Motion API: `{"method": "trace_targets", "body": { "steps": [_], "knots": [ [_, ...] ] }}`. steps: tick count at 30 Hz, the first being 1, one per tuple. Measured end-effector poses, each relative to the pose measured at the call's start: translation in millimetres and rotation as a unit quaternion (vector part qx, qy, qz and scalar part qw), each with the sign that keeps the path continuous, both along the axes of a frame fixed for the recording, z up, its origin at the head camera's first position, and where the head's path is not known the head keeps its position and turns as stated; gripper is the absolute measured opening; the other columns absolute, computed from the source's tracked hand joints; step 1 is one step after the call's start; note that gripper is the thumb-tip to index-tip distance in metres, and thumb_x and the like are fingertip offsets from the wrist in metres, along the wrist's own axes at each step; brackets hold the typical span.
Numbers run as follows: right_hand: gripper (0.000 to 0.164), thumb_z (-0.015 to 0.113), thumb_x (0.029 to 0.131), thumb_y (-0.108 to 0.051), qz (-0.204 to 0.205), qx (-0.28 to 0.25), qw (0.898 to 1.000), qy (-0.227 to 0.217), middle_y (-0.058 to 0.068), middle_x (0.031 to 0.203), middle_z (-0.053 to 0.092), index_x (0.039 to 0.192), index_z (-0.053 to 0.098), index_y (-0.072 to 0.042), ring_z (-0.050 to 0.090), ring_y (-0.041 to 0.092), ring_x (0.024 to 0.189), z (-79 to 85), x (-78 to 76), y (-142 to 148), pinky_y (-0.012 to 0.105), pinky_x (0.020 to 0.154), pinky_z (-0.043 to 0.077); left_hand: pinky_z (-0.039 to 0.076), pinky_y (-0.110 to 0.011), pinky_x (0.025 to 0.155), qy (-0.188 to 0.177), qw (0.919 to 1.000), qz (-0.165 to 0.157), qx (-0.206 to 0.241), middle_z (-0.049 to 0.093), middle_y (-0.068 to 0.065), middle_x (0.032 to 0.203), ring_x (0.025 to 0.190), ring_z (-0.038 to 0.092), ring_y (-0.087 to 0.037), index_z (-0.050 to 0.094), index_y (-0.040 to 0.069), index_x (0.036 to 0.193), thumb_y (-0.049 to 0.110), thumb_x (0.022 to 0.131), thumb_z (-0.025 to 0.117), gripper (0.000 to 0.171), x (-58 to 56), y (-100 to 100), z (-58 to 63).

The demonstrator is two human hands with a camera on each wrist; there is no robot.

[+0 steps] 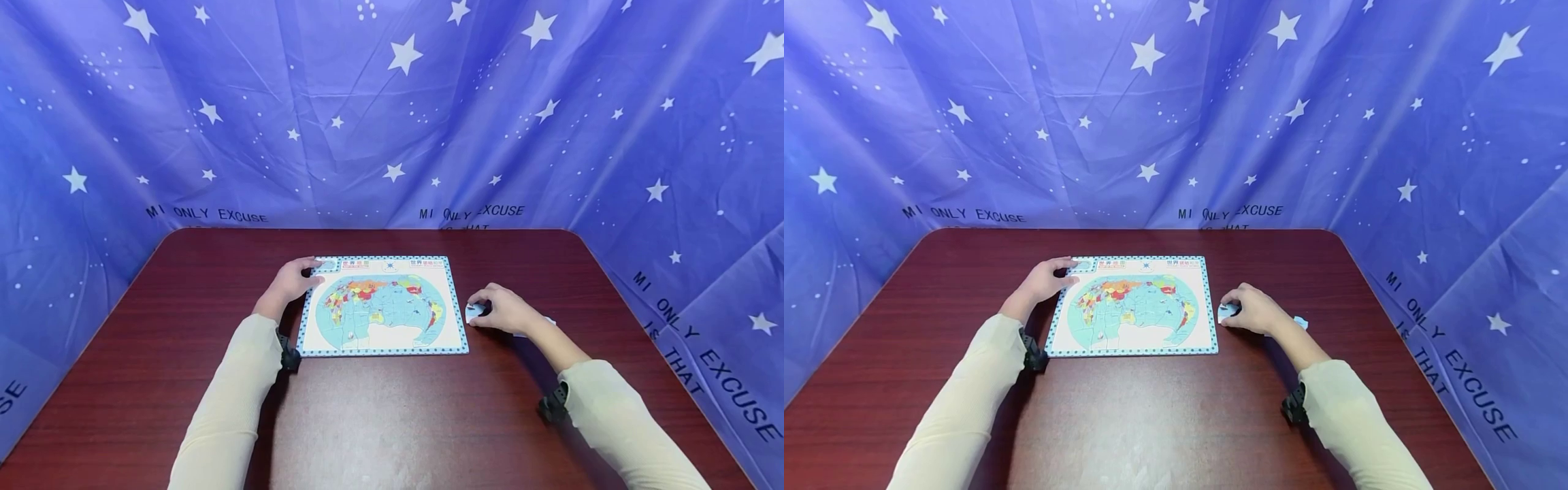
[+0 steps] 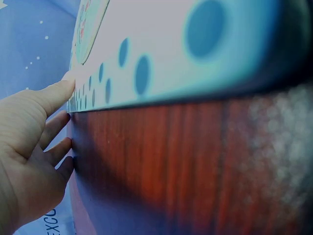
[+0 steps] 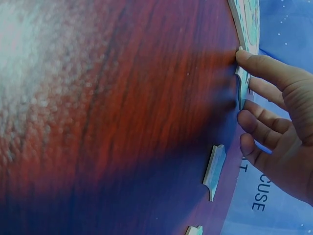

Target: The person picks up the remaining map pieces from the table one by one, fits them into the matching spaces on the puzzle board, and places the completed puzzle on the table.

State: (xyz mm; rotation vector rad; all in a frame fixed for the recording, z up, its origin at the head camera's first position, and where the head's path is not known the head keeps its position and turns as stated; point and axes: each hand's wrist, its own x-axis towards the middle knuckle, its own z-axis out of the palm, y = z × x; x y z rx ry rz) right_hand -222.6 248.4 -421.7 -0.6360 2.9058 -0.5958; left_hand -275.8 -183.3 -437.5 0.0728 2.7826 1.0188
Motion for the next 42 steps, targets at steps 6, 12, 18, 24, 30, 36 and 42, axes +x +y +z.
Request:
{"method": "trace_targets", "body": {
  "steps": [6, 12, 18, 24, 30, 36, 42],
  "knots": [
    [0.035, 0.079, 0.073, -0.027, 0.006, -0.004, 1.000, 0.004, 0.007, 0.092, 0.058, 0.101, 0.070, -0.009, 0.052, 0.015, 0.077, 0.1, 0.3, -0.9, 0.029, 0.069, 0.045, 0.025, -0.052, 0.113, 0.002, 1.0000, 0.003, -0.004, 0.027, -0.012, 0.154, 0.143, 0.018, -0.035, 0.046, 0.009, 0.139, 0.023, 0.094, 0.057, 0.048, -0.2, -0.6, -1.6],
    [0.035, 0.078, 0.074, -0.030, 0.008, -0.007, 1.000, 0.005, 0.005, 0.094, 0.058, 0.102, 0.070, -0.011, 0.050, 0.014, 0.076, 5.4, 2.9, -3.8, 0.027, 0.067, 0.044, 0.025, -0.052, 0.113, 0.004, 1.0000, 0.002, -0.006, 0.028, -0.012, 0.154, 0.143, 0.018, -0.035, 0.046, 0.009, 0.139, 0.023, 0.094, 0.057, 0.049, -2.0, -1.8, -2.8],
    [0.036, 0.078, 0.074, -0.032, 0.010, -0.006, 1.000, 0.016, 0.004, 0.094, 0.059, 0.102, 0.070, -0.012, 0.051, 0.013, 0.078, 7.8, 4.1, -6.8, 0.028, 0.069, 0.045, 0.026, -0.051, 0.113, 0.003, 1.0000, 0.003, -0.004, 0.028, -0.011, 0.154, 0.143, 0.018, -0.035, 0.046, 0.010, 0.139, 0.023, 0.094, 0.058, 0.049, -3.1, -1.5, -2.3],
    [0.039, 0.078, 0.073, -0.033, 0.014, -0.014, 1.000, 0.023, 0.003, 0.094, 0.059, 0.103, 0.069, -0.010, 0.053, 0.014, 0.080, 12.6, 5.7, -15.5, 0.030, 0.072, 0.047, 0.026, -0.051, 0.113, -0.001, 1.0000, 0.006, -0.002, 0.027, -0.011, 0.154, 0.143, 0.018, -0.034, 0.045, 0.010, 0.140, 0.023, 0.094, 0.057, 0.049, -2.7, -1.7, -2.7],
    [0.040, 0.078, 0.073, -0.034, 0.030, -0.019, 0.999, 0.027, 0.002, 0.093, 0.058, 0.103, 0.069, -0.010, 0.051, 0.012, 0.079, 14.2, 7.5, -23.7, 0.028, 0.070, 0.046, 0.025, -0.051, 0.113, 0.000, 1.0000, 0.007, -0.003, 0.028, -0.011, 0.154, 0.143, 0.018, -0.034, 0.046, 0.010, 0.139, 0.023, 0.094, 0.057, 0.048, -3.9, -1.6, -3.7],
    [0.040, 0.079, 0.073, -0.033, 0.043, -0.018, 0.998, 0.033, 0.002, 0.093, 0.059, 0.103, 0.069, -0.010, 0.052, 0.012, 0.076, 13.7, 8.6, -32.2, 0.027, 0.068, 0.045, 0.025, -0.051, 0.113, 0.001, 1.0000, 0.007, -0.003, 0.028, -0.010, 0.154, 0.143, 0.018, -0.034, 0.046, 0.011, 0.139, 0.023, 0.093, 0.058, 0.049, -3.7, -1.9, -3.0],
    [0.039, 0.078, 0.073, -0.034, 0.057, -0.012, 0.998, 0.034, 0.002, 0.091, 0.057, 0.103, 0.069, -0.011, 0.050, 0.013, 0.075, 13.3, 9.5, -40.4, 0.027, 0.067, 0.044, 0.025, -0.051, 0.113, 0.003, 1.0000, 0.001, -0.004, 0.027, -0.011, 0.154, 0.143, 0.018, -0.035, 0.046, 0.010, 0.140, 0.023, 0.094, 0.058, 0.049, -3.7, -1.9, -3.1]
  ]
}}
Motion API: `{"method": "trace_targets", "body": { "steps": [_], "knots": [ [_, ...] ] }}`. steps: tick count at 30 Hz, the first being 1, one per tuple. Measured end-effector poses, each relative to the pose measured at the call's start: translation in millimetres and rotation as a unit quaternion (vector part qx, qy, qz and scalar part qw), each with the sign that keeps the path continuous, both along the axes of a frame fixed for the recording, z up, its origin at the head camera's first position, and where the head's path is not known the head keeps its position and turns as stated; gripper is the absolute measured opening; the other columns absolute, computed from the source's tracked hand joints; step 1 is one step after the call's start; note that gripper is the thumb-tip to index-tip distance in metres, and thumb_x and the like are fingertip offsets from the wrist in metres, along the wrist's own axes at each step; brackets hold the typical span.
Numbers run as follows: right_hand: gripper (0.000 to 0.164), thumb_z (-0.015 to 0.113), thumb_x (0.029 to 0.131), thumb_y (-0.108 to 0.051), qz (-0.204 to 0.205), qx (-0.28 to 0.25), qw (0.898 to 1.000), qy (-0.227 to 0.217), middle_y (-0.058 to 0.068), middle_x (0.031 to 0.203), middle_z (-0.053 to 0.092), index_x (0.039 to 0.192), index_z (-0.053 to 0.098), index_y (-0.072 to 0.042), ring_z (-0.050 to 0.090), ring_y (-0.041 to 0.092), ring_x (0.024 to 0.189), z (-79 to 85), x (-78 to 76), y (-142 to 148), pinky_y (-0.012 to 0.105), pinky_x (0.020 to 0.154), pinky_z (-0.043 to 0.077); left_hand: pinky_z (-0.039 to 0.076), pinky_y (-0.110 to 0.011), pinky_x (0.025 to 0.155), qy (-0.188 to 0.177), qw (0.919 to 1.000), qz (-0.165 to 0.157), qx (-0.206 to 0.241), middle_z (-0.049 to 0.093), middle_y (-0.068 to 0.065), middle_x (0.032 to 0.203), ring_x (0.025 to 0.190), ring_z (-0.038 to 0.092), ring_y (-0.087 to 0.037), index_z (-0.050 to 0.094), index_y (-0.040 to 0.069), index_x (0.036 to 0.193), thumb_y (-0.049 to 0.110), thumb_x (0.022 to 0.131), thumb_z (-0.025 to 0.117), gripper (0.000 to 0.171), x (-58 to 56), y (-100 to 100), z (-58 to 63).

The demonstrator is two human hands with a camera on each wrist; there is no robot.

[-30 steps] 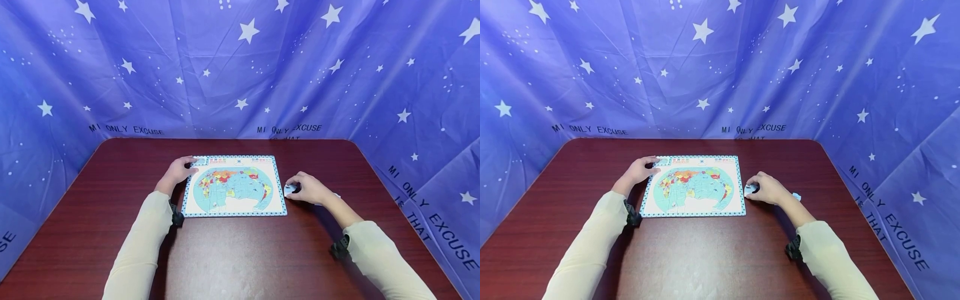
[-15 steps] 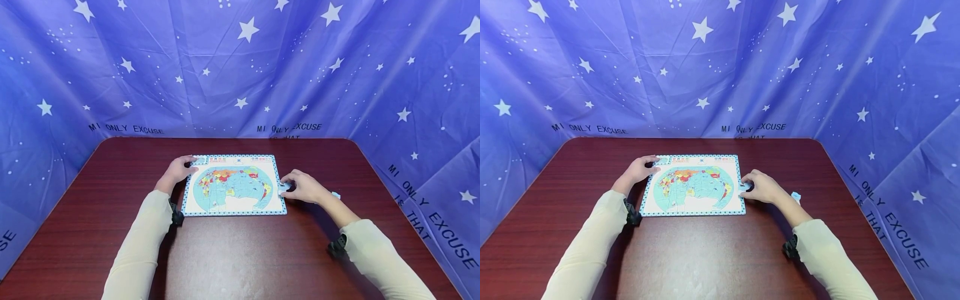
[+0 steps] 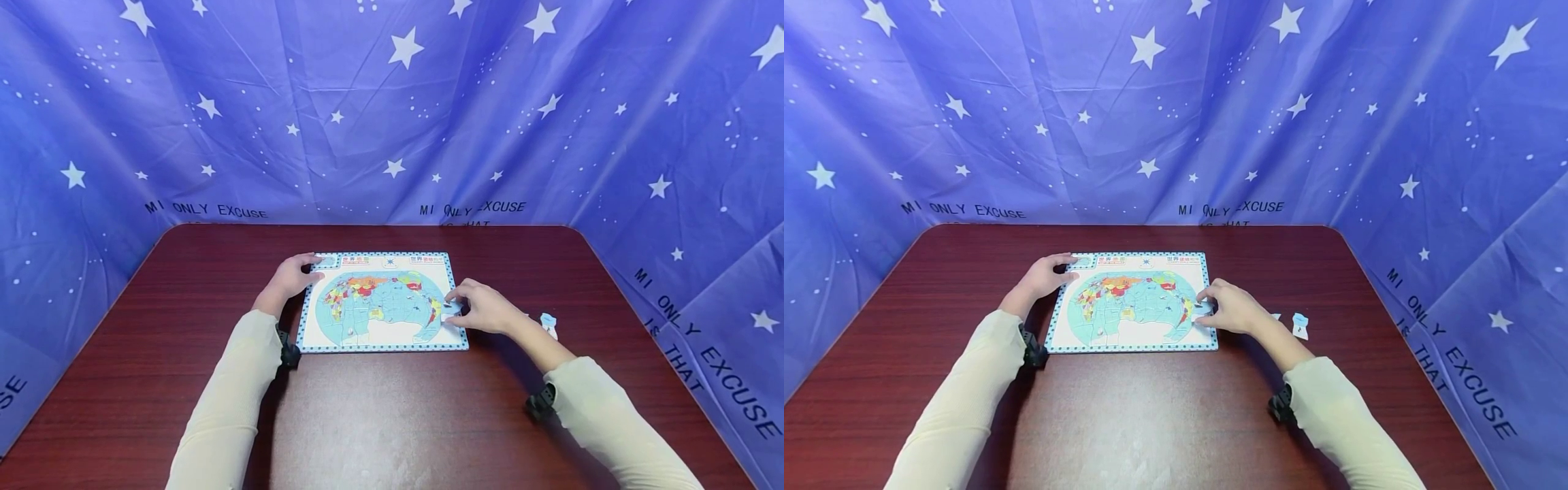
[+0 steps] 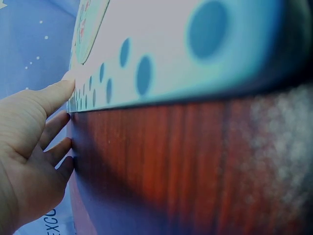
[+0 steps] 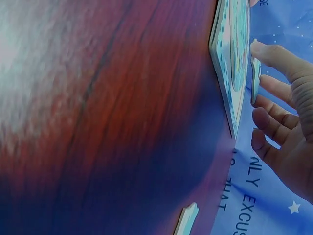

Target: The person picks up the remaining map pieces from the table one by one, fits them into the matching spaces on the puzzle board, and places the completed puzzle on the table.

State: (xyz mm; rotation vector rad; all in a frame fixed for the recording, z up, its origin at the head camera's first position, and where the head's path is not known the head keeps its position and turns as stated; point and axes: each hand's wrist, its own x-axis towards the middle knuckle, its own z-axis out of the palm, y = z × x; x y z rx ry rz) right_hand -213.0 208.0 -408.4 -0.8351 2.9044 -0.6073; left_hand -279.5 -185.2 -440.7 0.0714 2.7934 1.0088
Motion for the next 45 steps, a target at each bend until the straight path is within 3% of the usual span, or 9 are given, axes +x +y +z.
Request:
{"method": "trace_targets", "body": {
  "steps": [6, 13, 25, 45],
  "knots": [
    [0.039, 0.078, 0.073, -0.034, 0.012, 0.000, 1.000, -0.001, 0.001, 0.089, 0.057, 0.104, 0.070, -0.011, 0.049, 0.011, 0.073, -1.6, 0.4, -7.6, 0.026, 0.066, 0.042, 0.025, -0.051, 0.113, -0.001, 1.0000, 0.002, 0.001, 0.028, -0.010, 0.154, 0.143, 0.018, -0.034, 0.046, 0.010, 0.139, 0.022, 0.094, 0.058, 0.049, 0.9, 0.1, 0.5],
    [0.041, 0.076, 0.074, -0.038, 0.016, 0.000, 1.000, -0.004, 0.002, 0.099, 0.062, 0.105, 0.070, -0.012, 0.051, 0.011, 0.078, -5.3, 0.8, -15.1, 0.028, 0.070, 0.044, 0.025, -0.052, 0.113, 0.000, 1.0000, 0.000, 0.000, 0.027, -0.011, 0.154, 0.143, 0.018, -0.035, 0.046, 0.011, 0.139, 0.023, 0.094, 0.058, 0.049, 0.5, 0.3, 0.6],
    [0.038, 0.077, 0.073, -0.040, 0.038, 0.005, 0.999, -0.007, -0.001, 0.090, 0.060, 0.100, 0.070, -0.015, 0.048, 0.009, 0.075, -7.3, 3.1, -31.2, 0.023, 0.066, 0.041, 0.025, -0.051, 0.113, -0.003, 1.0000, 0.005, 0.003, 0.027, -0.011, 0.154, 0.143, 0.018, -0.035, 0.046, 0.010, 0.140, 0.023, 0.094, 0.058, 0.049, 0.4, 0.8, 1.3],
    [0.039, 0.077, 0.074, -0.039, 0.059, 0.015, 0.998, -0.019, -0.003, 0.091, 0.059, 0.102, 0.071, -0.014, 0.051, 0.008, 0.077, -8.3, 9.1, -52.7, 0.021, 0.066, 0.044, 0.025, -0.051, 0.113, -0.001, 1.0000, 0.003, -0.001, 0.028, -0.011, 0.154, 0.143, 0.018, -0.035, 0.046, 0.010, 0.139, 0.024, 0.094, 0.057, 0.049, 0.5, 0.0, -0.7]
  ]
}}
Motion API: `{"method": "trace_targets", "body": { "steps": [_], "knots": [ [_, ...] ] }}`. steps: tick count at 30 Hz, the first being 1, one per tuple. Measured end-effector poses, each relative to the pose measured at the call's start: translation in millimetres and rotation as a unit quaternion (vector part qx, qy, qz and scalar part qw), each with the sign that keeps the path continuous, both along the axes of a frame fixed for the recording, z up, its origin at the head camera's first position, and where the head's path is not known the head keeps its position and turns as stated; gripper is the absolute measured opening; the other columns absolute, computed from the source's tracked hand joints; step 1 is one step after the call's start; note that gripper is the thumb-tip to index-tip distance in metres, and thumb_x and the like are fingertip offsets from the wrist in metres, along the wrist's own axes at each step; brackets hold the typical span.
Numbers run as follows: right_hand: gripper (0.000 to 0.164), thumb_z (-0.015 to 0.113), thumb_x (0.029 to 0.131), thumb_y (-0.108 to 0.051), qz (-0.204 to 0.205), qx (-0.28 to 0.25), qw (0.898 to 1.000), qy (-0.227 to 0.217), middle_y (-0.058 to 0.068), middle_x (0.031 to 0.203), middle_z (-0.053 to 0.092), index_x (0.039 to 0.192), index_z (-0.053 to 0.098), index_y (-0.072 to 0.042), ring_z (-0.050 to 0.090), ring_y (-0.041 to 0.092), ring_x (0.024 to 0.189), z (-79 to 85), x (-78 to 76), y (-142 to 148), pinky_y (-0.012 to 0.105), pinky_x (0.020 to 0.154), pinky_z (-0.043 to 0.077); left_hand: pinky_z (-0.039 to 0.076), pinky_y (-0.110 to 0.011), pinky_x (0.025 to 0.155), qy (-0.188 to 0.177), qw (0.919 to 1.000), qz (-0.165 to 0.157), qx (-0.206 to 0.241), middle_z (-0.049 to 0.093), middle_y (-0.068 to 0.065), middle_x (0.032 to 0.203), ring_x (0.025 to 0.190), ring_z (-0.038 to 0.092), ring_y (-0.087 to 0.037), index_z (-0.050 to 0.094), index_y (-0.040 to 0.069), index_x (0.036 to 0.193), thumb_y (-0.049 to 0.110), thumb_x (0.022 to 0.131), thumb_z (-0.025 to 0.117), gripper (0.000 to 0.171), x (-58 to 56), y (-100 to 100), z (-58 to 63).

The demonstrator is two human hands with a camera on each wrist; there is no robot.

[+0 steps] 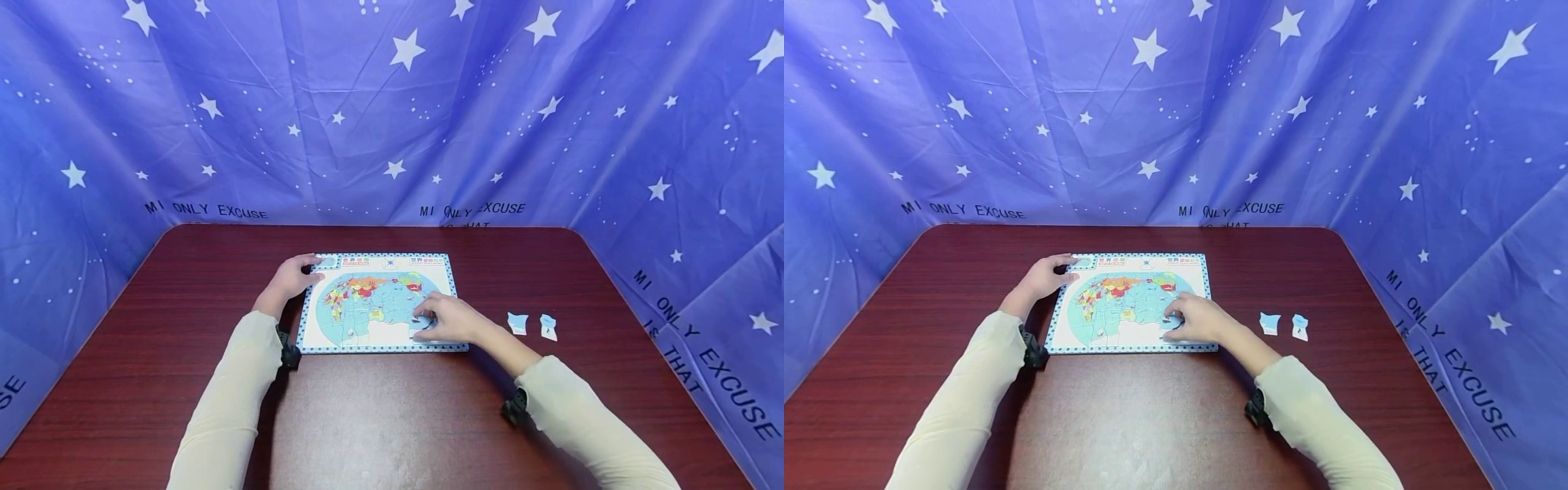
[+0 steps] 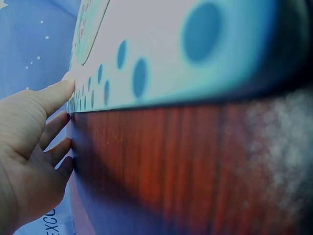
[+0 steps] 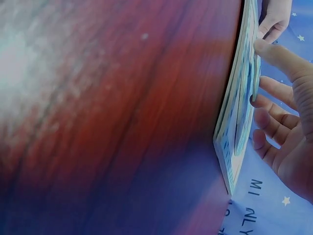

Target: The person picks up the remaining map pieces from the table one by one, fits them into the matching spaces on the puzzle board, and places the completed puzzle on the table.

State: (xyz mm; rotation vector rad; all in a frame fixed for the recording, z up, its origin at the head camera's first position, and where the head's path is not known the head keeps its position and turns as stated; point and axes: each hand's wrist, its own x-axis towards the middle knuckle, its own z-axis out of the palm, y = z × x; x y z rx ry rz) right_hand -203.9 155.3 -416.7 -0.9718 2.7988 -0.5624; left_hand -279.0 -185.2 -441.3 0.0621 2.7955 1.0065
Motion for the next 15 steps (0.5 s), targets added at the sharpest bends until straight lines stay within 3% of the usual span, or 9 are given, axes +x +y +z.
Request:
{"method": "trace_targets", "body": {
  "steps": [15],
  "knots": [
    [0.038, 0.076, 0.074, -0.043, 0.016, 0.007, 1.000, 0.006, -0.006, 0.087, 0.057, 0.100, 0.071, -0.016, 0.046, 0.006, 0.073, -4.4, 0.4, -11.6, 0.018, 0.062, 0.040, 0.026, -0.051, 0.113, 0.003, 1.0000, -0.001, 0.001, 0.028, -0.012, 0.153, 0.143, 0.019, -0.034, 0.046, 0.009, 0.139, 0.023, 0.094, 0.058, 0.049, 1.9, 0.5, 1.6]
  ]
}}
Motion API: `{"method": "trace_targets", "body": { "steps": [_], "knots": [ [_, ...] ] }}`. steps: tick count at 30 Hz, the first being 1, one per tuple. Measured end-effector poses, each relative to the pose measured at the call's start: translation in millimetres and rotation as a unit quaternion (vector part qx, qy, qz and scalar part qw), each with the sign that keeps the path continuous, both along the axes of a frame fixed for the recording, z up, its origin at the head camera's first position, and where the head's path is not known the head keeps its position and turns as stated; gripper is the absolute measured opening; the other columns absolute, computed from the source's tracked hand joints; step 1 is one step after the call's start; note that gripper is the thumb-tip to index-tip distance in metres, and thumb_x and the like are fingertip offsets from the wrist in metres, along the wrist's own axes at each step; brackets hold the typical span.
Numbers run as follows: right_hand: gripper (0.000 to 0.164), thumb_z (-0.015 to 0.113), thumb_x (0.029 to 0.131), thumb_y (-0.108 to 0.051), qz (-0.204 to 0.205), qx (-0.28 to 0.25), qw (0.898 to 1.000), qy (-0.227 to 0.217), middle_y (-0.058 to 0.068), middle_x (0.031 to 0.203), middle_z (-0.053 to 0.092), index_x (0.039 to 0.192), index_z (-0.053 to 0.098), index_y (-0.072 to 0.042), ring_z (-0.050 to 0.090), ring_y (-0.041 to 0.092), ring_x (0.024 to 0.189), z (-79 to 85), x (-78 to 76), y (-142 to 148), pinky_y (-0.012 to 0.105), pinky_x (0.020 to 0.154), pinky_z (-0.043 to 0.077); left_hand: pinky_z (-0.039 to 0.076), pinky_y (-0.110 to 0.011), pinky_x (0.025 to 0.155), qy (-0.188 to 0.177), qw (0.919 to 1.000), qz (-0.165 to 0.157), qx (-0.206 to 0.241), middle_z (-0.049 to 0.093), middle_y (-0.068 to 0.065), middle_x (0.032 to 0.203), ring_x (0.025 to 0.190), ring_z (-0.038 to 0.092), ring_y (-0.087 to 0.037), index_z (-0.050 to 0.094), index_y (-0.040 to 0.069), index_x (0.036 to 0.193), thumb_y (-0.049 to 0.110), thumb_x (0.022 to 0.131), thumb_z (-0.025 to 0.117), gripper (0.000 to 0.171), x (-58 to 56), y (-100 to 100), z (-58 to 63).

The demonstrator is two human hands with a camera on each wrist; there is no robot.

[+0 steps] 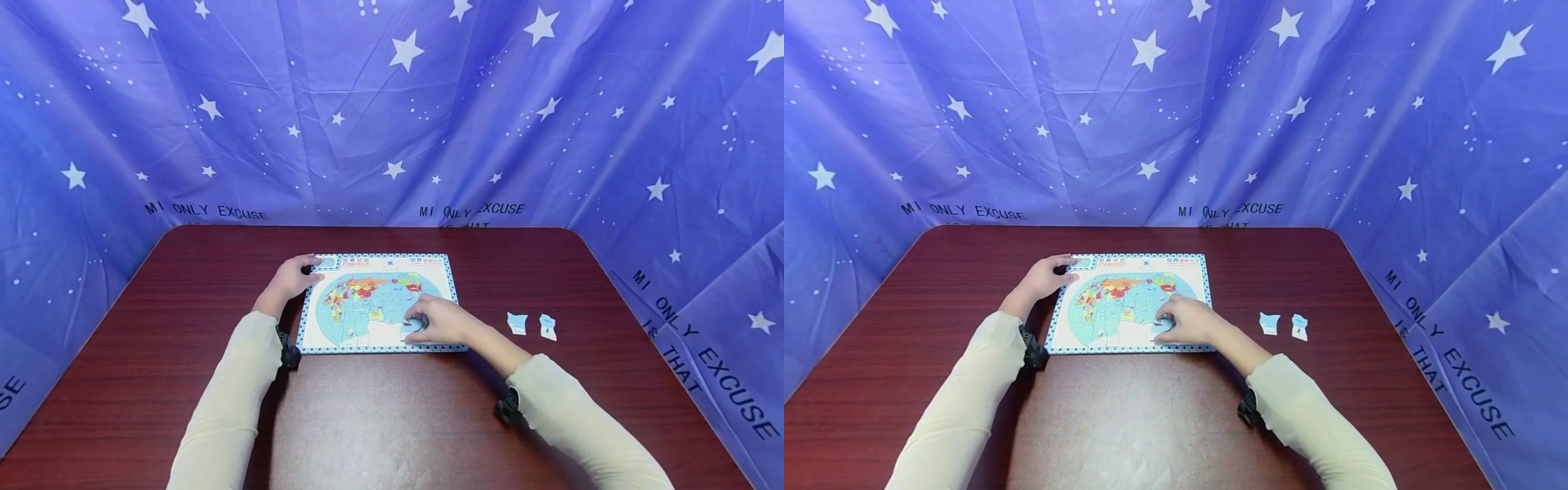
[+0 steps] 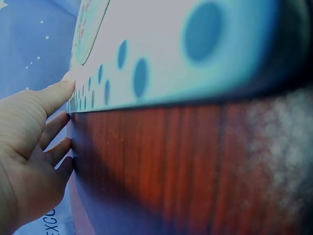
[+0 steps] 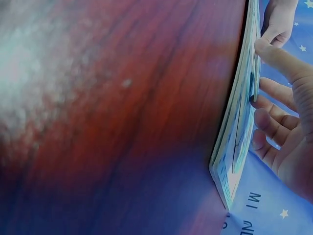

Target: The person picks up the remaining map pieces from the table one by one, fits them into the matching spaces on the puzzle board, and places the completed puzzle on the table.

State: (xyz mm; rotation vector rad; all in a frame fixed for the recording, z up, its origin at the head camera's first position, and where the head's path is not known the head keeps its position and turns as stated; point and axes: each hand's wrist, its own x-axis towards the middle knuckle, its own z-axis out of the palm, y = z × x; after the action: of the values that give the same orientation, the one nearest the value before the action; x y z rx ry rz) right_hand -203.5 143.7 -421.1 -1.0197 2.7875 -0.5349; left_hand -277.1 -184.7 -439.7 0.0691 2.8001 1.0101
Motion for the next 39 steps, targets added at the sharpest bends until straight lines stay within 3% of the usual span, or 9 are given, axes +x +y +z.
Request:
{"method": "trace_targets", "body": {
  "steps": [18, 26, 39],
  "knots": [
    [0.039, 0.076, 0.075, -0.043, 0.006, -0.010, 1.000, -0.029, -0.003, 0.086, 0.056, 0.101, 0.071, -0.015, 0.047, 0.008, 0.075, 2.9, 2.9, -3.3, 0.021, 0.065, 0.042, 0.025, -0.051, 0.113, -0.010, 0.9999, 0.007, 0.004, 0.027, -0.010, 0.154, 0.143, 0.018, -0.034, 0.046, 0.010, 0.139, 0.023, 0.094, 0.057, 0.049, -1.4, 0.3, -1.7],
    [0.024, 0.065, 0.088, -0.031, 0.010, -0.020, 0.999, -0.048, -0.004, 0.089, 0.059, 0.104, 0.070, -0.014, 0.052, 0.010, 0.078, 4.6, -0.9, -1.6, 0.023, 0.070, 0.044, 0.026, -0.051, 0.113, -0.013, 0.9998, 0.012, 0.007, 0.027, -0.009, 0.154, 0.143, 0.019, -0.033, 0.046, 0.011, 0.139, 0.025, 0.094, 0.057, 0.049, -1.7, 0.5, -1.5],
    [0.014, 0.067, 0.086, -0.026, 0.017, -0.018, 0.997, -0.069, -0.006, 0.083, 0.056, 0.095, 0.071, -0.016, 0.048, 0.006, 0.073, 3.2, -3.2, -2.9, 0.021, 0.066, 0.042, 0.026, -0.051, 0.113, -0.014, 0.9998, 0.012, 0.006, 0.027, -0.010, 0.154, 0.143, 0.018, -0.034, 0.046, 0.011, 0.139, 0.025, 0.094, 0.057, 0.048, -0.5, 0.4, -0.9]
  ]
}}
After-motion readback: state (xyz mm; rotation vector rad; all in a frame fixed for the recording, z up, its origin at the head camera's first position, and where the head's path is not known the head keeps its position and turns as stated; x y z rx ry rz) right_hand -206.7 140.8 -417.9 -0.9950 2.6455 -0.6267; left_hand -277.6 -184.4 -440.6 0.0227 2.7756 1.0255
